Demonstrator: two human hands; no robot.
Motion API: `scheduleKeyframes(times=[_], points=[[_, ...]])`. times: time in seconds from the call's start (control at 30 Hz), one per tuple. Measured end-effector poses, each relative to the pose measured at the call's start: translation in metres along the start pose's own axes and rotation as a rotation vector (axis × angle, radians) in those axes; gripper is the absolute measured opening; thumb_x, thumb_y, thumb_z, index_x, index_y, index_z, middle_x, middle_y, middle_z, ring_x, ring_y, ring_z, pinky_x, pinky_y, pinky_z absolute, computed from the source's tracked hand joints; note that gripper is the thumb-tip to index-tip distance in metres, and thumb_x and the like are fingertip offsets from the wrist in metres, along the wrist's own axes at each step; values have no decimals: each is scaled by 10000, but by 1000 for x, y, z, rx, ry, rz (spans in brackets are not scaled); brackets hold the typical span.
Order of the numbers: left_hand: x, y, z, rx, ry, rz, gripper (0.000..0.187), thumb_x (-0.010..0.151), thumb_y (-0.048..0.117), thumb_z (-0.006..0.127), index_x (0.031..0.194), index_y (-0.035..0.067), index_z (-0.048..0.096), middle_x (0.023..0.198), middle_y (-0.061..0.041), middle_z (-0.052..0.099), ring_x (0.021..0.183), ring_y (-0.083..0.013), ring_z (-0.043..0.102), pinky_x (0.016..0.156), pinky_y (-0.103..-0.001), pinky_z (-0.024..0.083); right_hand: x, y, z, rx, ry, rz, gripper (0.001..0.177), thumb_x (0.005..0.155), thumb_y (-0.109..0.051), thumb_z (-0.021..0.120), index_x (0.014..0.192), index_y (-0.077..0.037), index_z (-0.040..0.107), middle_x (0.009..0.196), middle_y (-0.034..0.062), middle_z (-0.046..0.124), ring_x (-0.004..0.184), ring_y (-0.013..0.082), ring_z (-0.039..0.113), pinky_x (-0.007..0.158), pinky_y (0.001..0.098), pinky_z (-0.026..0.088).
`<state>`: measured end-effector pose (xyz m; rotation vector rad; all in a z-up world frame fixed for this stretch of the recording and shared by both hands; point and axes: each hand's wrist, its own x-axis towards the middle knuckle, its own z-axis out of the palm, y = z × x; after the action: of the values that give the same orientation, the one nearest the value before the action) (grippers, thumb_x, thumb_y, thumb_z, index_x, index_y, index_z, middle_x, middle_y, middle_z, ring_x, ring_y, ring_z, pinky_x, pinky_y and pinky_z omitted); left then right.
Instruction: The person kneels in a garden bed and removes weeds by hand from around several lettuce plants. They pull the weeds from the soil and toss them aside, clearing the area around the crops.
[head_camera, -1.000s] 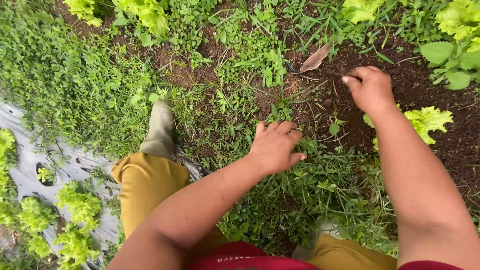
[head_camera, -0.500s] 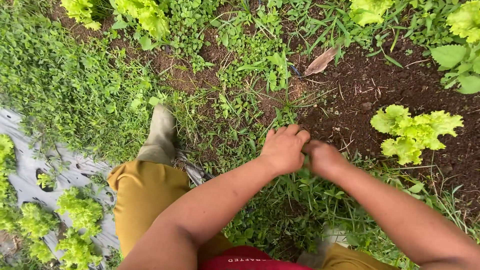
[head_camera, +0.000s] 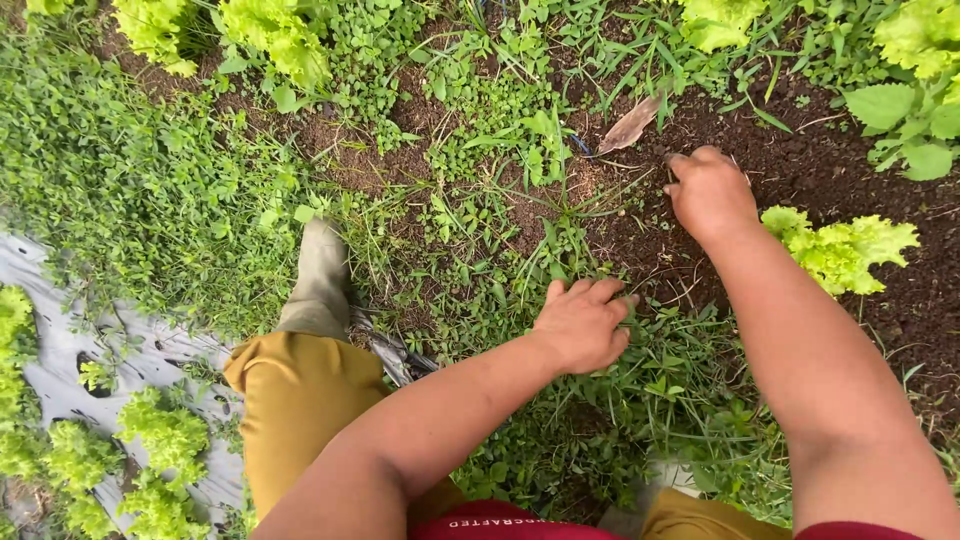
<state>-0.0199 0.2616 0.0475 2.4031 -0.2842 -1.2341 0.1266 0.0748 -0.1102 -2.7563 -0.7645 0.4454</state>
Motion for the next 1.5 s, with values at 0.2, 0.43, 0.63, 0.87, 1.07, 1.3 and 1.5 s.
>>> scheduleKeyframes(times=[0.2,0.43,0.63,0.87,1.07,1.3,1.5], points=[[43,-13,-53,255,131,-16,538,953,257,461,1486,227,533,1593,-12,428,1436,-258,405,1094,-506,296,15,20,71,-273,275,-83,117,977,-180,675,951,-118,771,873,51,699,911,232,740,826,312,621],[85,-80,-81,301,107,-127,407,943,60,502,1302,155,669,1389,-64,608,1286,-260,555,1077,-506,354,-8,-24,-32,369,49,56,93,1019,-67,740,1074,-4,781,973,192,746,978,357,729,890,437,600],[80,-100,-96,45,132,-171,435,951,29,509,1352,127,646,1319,-86,646,1199,-268,619,1105,-511,368,-7,-97,-45,-5,-557,298,706,1036,-605,525,1253,39,718,1176,272,712,1185,436,675,999,554,556],[99,-115,-90,315,81,-156,268,982,1,532,1139,83,733,1063,-50,720,1011,-226,665,1127,-506,359,-41,-38,66,456,-43,363,370,1096,-378,581,995,-45,706,896,227,672,948,411,673,855,533,512],[108,-111,-78,331,46,-97,171,1001,61,590,1074,86,743,978,-28,711,956,-205,663,1173,-505,338,-17,-128,-39,423,-394,370,336,1072,-210,585,1308,21,648,1197,263,680,1196,397,626,1088,530,476],[123,-131,-56,178,140,-114,156,987,155,604,1030,91,740,945,-37,733,1022,-231,693,1086,-489,392,-8,-128,69,399,4,295,380,939,-335,800,1144,-16,783,1057,166,727,1090,405,691,942,508,551],[110,-125,-60,148,146,-47,211,1023,149,574,1095,25,728,1002,-76,733,1061,-253,672,1129,-486,357,-12,-114,125,442,232,310,233,914,-237,816,1087,-82,797,972,145,741,1012,397,701,893,502,555]])
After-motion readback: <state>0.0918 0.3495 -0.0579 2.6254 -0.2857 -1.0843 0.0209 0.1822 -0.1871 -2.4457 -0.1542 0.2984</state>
